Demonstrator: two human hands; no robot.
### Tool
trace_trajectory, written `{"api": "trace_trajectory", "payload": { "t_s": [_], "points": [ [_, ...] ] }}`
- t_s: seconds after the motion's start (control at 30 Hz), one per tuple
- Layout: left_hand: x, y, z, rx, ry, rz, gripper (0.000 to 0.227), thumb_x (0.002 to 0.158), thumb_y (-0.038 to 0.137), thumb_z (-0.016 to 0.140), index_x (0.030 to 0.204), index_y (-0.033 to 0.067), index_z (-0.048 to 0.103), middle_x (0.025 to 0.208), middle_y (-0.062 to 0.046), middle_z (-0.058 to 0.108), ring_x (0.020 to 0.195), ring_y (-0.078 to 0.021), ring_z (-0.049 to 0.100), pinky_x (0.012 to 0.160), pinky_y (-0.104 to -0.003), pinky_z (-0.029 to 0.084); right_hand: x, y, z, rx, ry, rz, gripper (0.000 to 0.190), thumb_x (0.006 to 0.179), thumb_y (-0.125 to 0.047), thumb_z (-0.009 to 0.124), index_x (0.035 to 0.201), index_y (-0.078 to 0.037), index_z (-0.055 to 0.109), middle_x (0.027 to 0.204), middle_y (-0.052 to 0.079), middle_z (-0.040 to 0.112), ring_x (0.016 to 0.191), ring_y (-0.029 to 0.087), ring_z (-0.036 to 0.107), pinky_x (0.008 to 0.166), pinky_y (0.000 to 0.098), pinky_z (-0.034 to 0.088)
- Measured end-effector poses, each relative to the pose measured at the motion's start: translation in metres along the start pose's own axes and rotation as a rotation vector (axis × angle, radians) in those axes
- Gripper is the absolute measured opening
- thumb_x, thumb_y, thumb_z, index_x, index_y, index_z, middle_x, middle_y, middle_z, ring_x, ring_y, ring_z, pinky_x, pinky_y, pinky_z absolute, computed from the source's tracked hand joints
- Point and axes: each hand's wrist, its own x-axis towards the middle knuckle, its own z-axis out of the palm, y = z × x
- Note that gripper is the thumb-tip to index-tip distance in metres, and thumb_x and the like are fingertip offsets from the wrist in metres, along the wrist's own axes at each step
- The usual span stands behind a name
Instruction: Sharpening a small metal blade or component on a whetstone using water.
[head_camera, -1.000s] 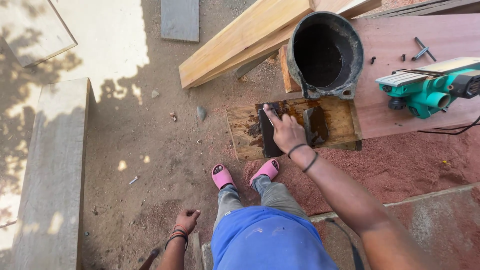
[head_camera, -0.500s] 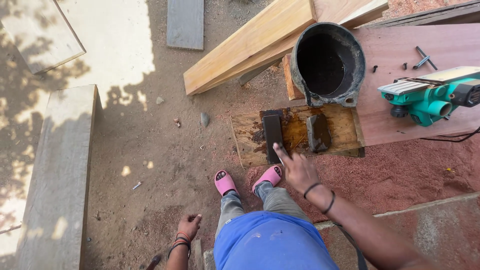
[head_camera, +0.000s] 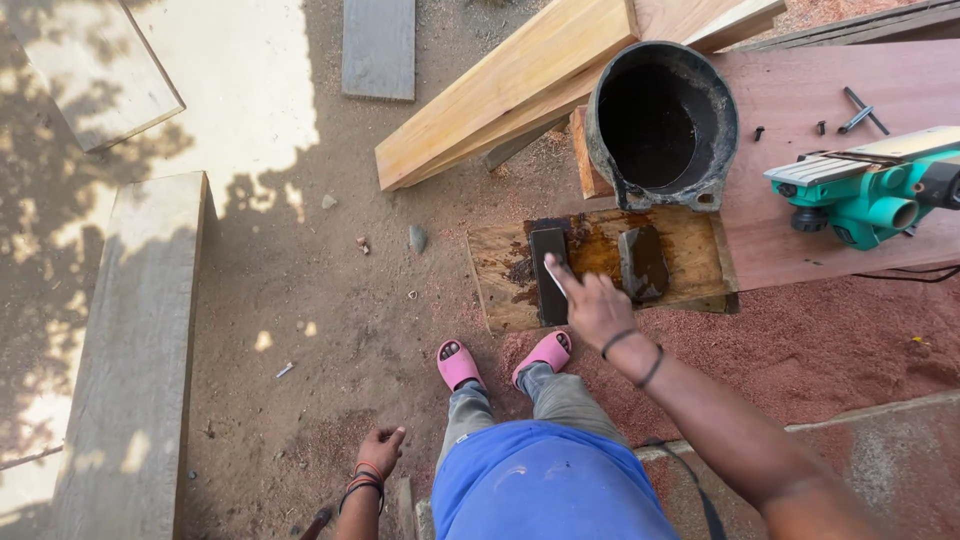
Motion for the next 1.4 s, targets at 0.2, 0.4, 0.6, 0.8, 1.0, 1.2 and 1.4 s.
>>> {"api": "trace_trajectory", "payload": {
  "t_s": [0.2,0.4,0.6,0.8,1.0,1.2,1.4],
  "points": [
    [-0.004,0.006,0.002,0.063,-0.011,0.002,0.051,0.087,0.04,0.076,0.118,-0.0001,0.072,0.097,-0.014,0.079,0.076,-0.0202,0.075,0.074,-0.035,0.06,-0.027,-0.006,-0.007,0.0,0.064,-0.014,0.074,0.102,-0.019,0.047,0.161,-0.05,0.013,0.079,0.006,0.053,0.068,0.019,0.054,0.053,0.0313,0.051],
    [-0.003,0.0,0.011,0.04,-0.016,-0.016,0.049,0.087,0.037,0.077,0.116,-0.0017,0.072,0.099,-0.012,0.079,0.077,-0.0215,0.074,0.073,-0.036,0.061,0.018,0.0,-0.011,-0.002,-0.022,0.035,0.073,0.106,-0.017,0.046,0.161,-0.051,0.013,0.08,0.007,0.054,0.069,0.019,0.055,0.053,0.0299,0.052],
    [-0.007,0.014,0.006,0.033,0.011,-0.026,0.047,0.087,0.037,0.078,0.114,-0.0009,0.071,0.099,-0.013,0.078,0.076,-0.0196,0.075,0.073,-0.034,0.061,-0.043,-0.003,0.002,0.021,-0.079,-0.012,0.068,0.108,-0.021,0.045,0.16,-0.049,0.012,0.08,0.007,0.053,0.066,0.019,0.054,0.048,0.0298,0.052],
    [-0.004,0.005,0.008,0.122,-0.038,-0.012,0.048,0.087,0.038,0.077,0.114,-0.0015,0.072,0.097,-0.014,0.079,0.075,-0.023,0.072,0.068,-0.035,0.059,0.024,0.006,-0.002,0.051,0.086,-0.012,0.07,0.103,-0.021,0.045,0.16,-0.051,0.016,0.079,0.006,0.052,0.065,0.019,0.052,0.049,0.0309,0.049],
    [-0.011,0.02,0.004,-0.003,-0.006,-0.104,0.048,0.087,0.039,0.075,0.119,0.0029,0.069,0.104,-0.011,0.077,0.078,-0.0207,0.073,0.068,-0.039,0.057,-0.035,-0.008,0.003,0.028,-0.003,-0.025,0.069,0.105,-0.015,0.044,0.161,-0.048,0.021,0.08,0.005,0.052,0.067,0.019,0.054,0.049,0.0304,0.052],
    [-0.005,-0.001,0.006,0.13,-0.091,-0.063,0.05,0.087,0.039,0.078,0.118,0.001,0.07,0.103,-0.011,0.079,0.079,-0.0223,0.075,0.071,-0.034,0.061,0.037,-0.003,-0.001,0.011,0.234,-0.017,0.063,0.104,-0.024,0.047,0.156,-0.053,0.026,0.081,0.005,0.051,0.069,0.02,0.054,0.055,0.0345,0.052],
    [-0.004,0.011,0.001,-0.025,-0.026,-0.151,0.049,0.087,0.038,0.076,0.121,0.003,0.067,0.103,-0.008,0.076,0.08,-0.0206,0.074,0.068,-0.038,0.056,-0.034,-0.013,-0.01,0.009,-0.079,-0.011,0.063,0.109,-0.022,0.043,0.158,-0.054,0.02,0.085,0.006,0.052,0.072,0.02,0.058,0.058,0.0339,0.057]
  ]
}}
